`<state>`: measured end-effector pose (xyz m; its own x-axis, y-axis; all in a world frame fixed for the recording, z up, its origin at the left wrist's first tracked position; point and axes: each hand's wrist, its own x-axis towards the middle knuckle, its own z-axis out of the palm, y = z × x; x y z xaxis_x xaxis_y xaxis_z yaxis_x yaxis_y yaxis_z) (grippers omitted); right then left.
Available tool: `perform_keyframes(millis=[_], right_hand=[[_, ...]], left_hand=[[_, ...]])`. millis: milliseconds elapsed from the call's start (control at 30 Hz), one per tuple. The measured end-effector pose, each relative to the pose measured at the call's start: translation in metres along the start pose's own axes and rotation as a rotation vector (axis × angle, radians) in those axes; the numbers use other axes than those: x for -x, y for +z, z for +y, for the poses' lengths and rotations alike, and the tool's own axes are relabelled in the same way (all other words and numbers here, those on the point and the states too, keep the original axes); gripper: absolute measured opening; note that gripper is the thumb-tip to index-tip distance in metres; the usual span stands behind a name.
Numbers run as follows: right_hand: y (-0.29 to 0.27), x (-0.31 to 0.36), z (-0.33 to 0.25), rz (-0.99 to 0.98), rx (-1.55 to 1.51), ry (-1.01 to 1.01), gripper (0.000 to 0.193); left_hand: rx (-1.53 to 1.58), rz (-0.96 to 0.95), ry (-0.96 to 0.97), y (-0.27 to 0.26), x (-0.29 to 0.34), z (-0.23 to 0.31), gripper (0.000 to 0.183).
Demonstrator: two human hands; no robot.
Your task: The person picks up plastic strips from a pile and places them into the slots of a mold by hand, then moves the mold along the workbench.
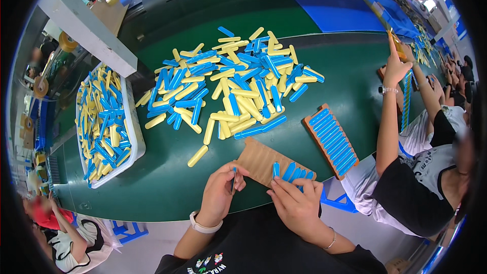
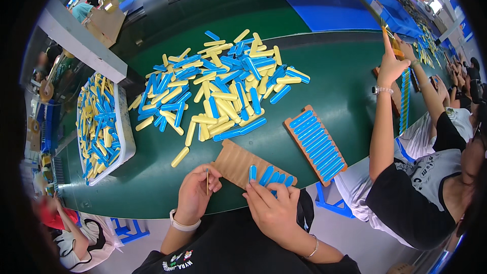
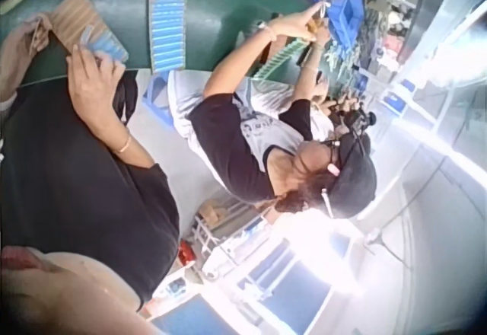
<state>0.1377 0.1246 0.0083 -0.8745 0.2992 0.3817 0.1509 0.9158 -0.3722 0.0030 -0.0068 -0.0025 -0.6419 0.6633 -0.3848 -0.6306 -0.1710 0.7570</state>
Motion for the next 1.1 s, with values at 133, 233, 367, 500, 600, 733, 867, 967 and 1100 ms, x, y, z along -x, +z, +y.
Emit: perform_keyframes(millis=[133,233,367,500,600,733,867,967,1100], right_hand=[[0.0,0.0,-0.002,-0.022,0.01,-0.005,0.029],[0.009,-0.001,0.001,-0.041,0.009,-0.007,0.028],[0.009,-0.005,0.0,-0.061,0.079,-0.008,0.028],[0.012,-0.003,0.002,-0.09,0.127,0.007,0.028],[0.016,-0.008,0.005,-0.086,0.142,-0.005,0.028],[0.013,-0.004,0.005,-0.12,0.101,-0.018,0.032],[-0.001,-0.009,-0.001,-0.048,-0.04,0.047,0.038],[0.002,-0.016,-0.003,0.0,-0.569,0.191,0.04],[0.011,-0.017,0.002,-0.036,-0.923,0.461,0.023]], left_hand=[[-0.183,0.077,0.057,0.0,0.004,0.0,0.011],[-0.245,0.084,0.133,0.001,0.003,-0.005,0.014],[-0.109,0.149,0.207,0.01,-0.003,-0.004,0.021],[-0.326,0.142,0.352,0.009,-0.006,-0.006,0.03],[-0.362,0.119,0.366,0.008,-0.006,-0.006,0.034],[-0.167,0.153,0.298,0.02,-0.004,-0.001,0.031],[-0.103,0.166,0.282,0.023,-0.004,-0.001,0.027],[0.041,0.152,0.165,0.027,0.0,-0.005,0.023],[0.109,0.029,0.133,0.035,0.005,-0.011,0.014]])
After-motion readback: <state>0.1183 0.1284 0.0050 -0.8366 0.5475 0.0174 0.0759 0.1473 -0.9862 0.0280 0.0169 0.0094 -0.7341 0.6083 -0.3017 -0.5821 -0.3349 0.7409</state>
